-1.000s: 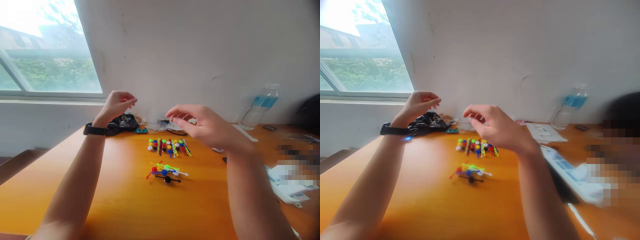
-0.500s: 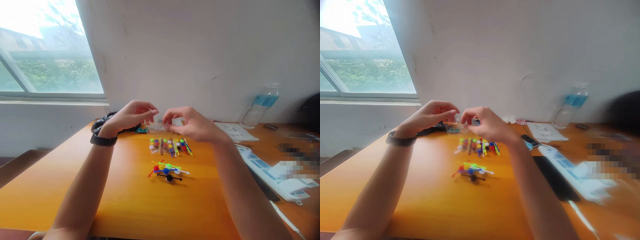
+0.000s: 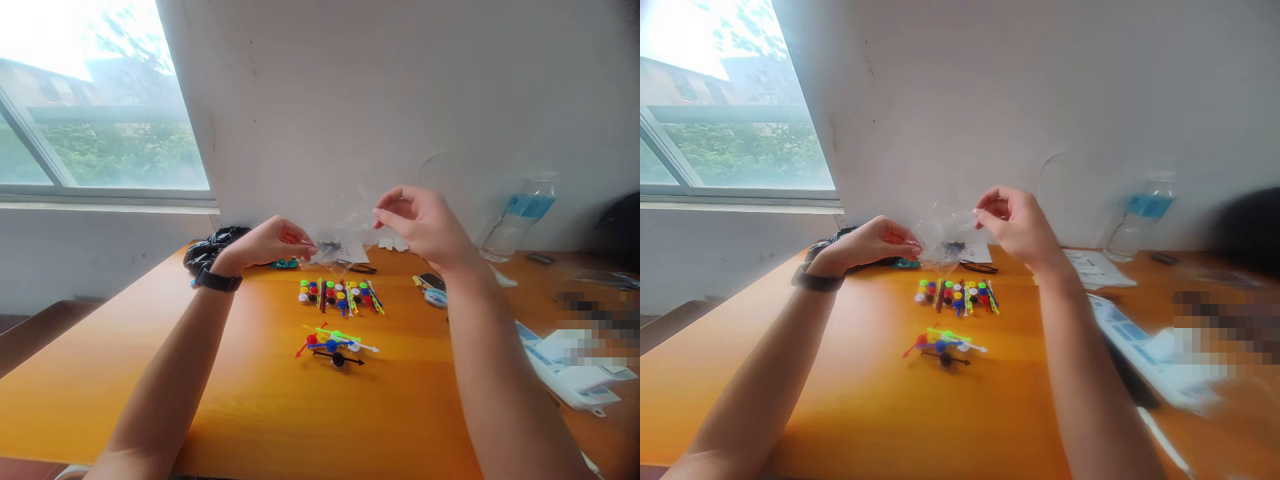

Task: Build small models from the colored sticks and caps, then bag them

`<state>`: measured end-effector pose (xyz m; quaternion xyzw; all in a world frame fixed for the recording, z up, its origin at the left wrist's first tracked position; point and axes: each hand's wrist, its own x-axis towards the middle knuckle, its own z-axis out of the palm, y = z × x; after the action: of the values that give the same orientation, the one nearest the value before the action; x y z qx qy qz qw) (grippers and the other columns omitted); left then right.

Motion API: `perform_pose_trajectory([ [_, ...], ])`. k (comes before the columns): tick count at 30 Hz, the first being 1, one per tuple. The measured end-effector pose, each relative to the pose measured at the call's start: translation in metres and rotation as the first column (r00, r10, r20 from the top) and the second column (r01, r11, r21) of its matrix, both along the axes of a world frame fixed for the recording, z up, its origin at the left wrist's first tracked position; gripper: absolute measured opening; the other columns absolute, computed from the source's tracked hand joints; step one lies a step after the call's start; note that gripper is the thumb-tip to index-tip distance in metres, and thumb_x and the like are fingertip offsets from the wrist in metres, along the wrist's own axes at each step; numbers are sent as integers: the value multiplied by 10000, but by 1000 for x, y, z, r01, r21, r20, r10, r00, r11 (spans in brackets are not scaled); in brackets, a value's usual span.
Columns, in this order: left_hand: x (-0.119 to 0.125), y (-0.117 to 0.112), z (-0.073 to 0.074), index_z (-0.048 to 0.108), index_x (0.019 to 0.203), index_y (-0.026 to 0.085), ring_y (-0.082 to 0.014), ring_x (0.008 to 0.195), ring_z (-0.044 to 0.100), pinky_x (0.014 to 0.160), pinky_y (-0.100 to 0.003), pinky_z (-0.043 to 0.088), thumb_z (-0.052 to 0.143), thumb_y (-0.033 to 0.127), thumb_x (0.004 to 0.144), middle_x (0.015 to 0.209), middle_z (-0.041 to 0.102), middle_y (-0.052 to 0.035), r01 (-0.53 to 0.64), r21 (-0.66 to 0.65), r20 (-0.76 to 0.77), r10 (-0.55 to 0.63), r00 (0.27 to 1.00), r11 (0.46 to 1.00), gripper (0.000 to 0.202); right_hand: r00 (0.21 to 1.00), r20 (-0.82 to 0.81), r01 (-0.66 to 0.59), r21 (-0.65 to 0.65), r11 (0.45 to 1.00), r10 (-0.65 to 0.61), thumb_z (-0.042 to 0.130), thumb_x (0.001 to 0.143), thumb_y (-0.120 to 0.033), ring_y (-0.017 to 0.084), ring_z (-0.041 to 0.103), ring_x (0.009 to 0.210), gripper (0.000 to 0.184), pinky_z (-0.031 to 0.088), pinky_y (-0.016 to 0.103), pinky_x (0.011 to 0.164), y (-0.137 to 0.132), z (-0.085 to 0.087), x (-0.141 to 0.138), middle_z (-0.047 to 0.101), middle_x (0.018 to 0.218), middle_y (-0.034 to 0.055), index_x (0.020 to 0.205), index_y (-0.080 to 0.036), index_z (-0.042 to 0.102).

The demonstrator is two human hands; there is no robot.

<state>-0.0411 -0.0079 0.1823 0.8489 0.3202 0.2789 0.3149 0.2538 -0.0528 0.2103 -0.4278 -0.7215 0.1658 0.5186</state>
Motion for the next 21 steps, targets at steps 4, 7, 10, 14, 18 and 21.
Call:
perform_pose_trajectory([
  [4, -5, 2, 2, 850, 910, 190, -191, 818, 748, 719, -270, 597, 750, 500, 904, 925, 826, -88, -67, -13, -13, 66, 998, 998, 326, 999, 37, -19, -127, 992, 24, 762, 886, -428, 229, 686, 800, 232, 474, 346, 666, 5, -3, 7, 766, 827, 68, 931, -224, 659],
  [7, -12, 4, 3, 856, 911, 196, -171, 775, 736, 702, -249, 582, 738, 504, 918, 899, 826, -77, -70, -8, -44, 69, 997, 998, 329, 994, 57, -76, -209, 975, 90, 771, 876, -496, 255, 713, 897, 308, 494, 367, 759, 11, -8, 15, 791, 875, 72, 979, -227, 663],
  [10, -19, 8, 1, 854, 898, 195, -161, 764, 724, 709, -235, 564, 732, 503, 928, 883, 822, -66, -2, 5, -102, 3, 995, 1000, 332, 973, 102, -168, -303, 938, 207, 768, 865, -551, 276, 731, 997, 361, 500, 395, 869, 17, -13, 23, 807, 926, 72, 1016, -232, 692],
  [14, -23, 13, -3, 850, 941, 194, -183, 860, 750, 787, -243, 574, 729, 486, 934, 933, 828, -68, 97, -34, -180, -101, 979, 995, 316, 928, 216, -191, -421, 887, 303, 763, 843, -598, 269, 727, 1008, 395, 504, 390, 888, 22, -16, 25, 809, 999, 70, 1008, -239, 755],
  [18, -21, 17, -8, 846, 971, 197, -211, 938, 774, 853, -274, 596, 768, 446, 905, 991, 835, -79, 117, -74, -163, -128, 978, 990, 269, 927, 315, -93, -331, 939, 203, 792, 795, -634, 243, 695, 896, 424, 493, 354, 771, 26, -18, 22, 795, 964, 61, 938, -235, 800],
  [21, -20, 20, -12, 840, 955, 210, -212, 936, 779, 841, -275, 603, 777, 438, 895, 988, 837, -70, 95, -65, -131, -103, 986, 993, 244, 914, 399, 21, -244, 970, 80, 781, 821, -593, 234, 663, 791, 363, 471, 360, 705, 29, -22, 18, 773, 850, 52, 857, -233, 813],
])
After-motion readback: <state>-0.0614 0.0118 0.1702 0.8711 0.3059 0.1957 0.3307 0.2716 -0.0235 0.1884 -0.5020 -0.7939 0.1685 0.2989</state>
